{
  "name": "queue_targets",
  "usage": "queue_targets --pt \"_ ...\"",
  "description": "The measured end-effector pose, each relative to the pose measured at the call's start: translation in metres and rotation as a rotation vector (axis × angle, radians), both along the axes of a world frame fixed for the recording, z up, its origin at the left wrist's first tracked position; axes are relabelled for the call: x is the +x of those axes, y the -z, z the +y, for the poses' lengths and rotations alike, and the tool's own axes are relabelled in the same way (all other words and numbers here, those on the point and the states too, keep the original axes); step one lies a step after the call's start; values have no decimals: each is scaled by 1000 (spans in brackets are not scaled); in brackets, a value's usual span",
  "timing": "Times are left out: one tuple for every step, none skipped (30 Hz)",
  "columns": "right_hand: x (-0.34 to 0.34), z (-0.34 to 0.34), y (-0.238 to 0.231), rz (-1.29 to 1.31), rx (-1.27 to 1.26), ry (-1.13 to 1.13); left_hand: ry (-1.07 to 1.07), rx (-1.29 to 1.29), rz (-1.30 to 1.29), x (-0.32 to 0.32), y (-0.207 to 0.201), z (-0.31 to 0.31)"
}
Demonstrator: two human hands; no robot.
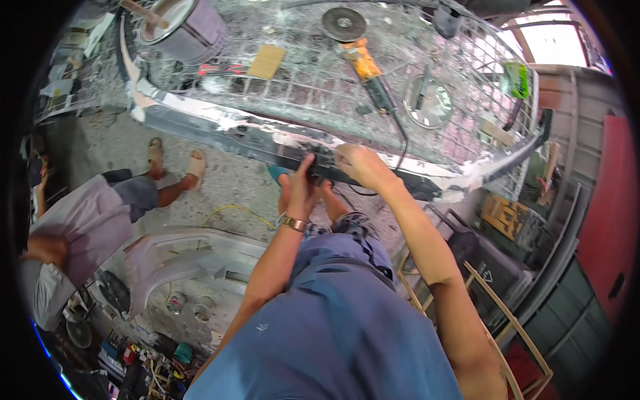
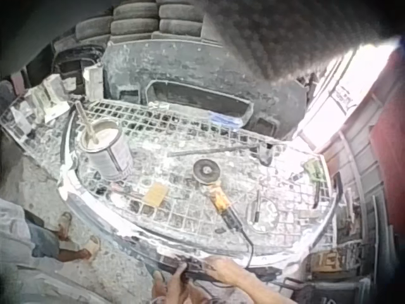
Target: Repairing and prepping a car bumper for painting by applying filler and sanding.
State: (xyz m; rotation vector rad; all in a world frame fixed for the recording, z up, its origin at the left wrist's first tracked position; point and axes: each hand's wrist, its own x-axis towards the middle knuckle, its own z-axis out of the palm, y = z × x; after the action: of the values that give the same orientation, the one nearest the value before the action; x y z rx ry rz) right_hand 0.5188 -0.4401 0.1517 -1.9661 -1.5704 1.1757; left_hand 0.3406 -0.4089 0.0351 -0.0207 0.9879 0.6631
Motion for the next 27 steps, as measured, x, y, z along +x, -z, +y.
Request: queue_targets --pt "1 0 2 -13 -21 7 -41 -12 16 5 -6 -1" --pt "0 1 2 -8 -23 2 -40 -28 5 6 -7 -2" --pt "1 1 1 0 -22 -3 -30 -5 3 6 -9 -3" --pt "4 1 0 -9 -34 -3 -21 21 3 6 -10 -3" --pt "4 1 0 -6 -24 -23 -13 44 -5 5 -9 -3" --pt "4 2 -1 -3 -14 -43 -20 38 -7 6 -7 -4" --pt "5 3 -2 -4 -18 -50 -44 55 -14 7 -6 -4" --pt "7 3 -2 2 -12 -68 -66 71 -23 9 -8 -5" --pt "8 3 -2 8 -4 -86 -71 67 -25 10 -10 -6" --pt "8 2 -2 7 -7 -91 -72 101 -16 11 -11 -6" --pt "7 2 -1 -11 10 -92 -75 137 -6 10 -10 -8" --pt "6 2 -1 -29 28 -92 -82 136 -6 10 -7 -9" --pt "5 1 -1 -30 28 -100 -84 97 -22 9 -4 -9" --pt "4 0 -1 -30 40 -91 -82 57 -40 10 -6 -8" --pt "3 0 -1 -31 53 -81 -85 56 -42 12 -8 -8" --pt "3 -1 -2 -33 52 -84 -92 96 -5 14 -10 -9" --pt "2 0 -5 -55 23 -73 -100 136 34 15 -11 -9" --pt "0 1 -7 -76 -6 -62 -105 136 33 15 -11 -9" --pt "-1 0 -6 -78 -6 -66 -104 135 31 14 -11 -8" --pt "-2 -1 -5 -89 11 -70 -100 135 28 14 -8 -9" --pt "-3 -1 -4 -101 27 -75 -103 135 25 13 -6 -9" --pt "-4 -1 -2 -103 28 -77 -108 140 24 13 -3 -10" --pt "-4 -2 -1 -117 49 -83 -112 143 22 14 -3 -9" --pt "-5 -2 0 -131 71 -89 -112 143 21 14 -4 -9" --pt "-5 -2 1 -132 70 -89 -117 145 21 14 -5 -9" --pt "-5 -2 1 -131 60 -86 -121 147 22 14 -7 -9" --pt "-5 -2 0 -129 50 -84 -120 147 21 14 -9 -8"
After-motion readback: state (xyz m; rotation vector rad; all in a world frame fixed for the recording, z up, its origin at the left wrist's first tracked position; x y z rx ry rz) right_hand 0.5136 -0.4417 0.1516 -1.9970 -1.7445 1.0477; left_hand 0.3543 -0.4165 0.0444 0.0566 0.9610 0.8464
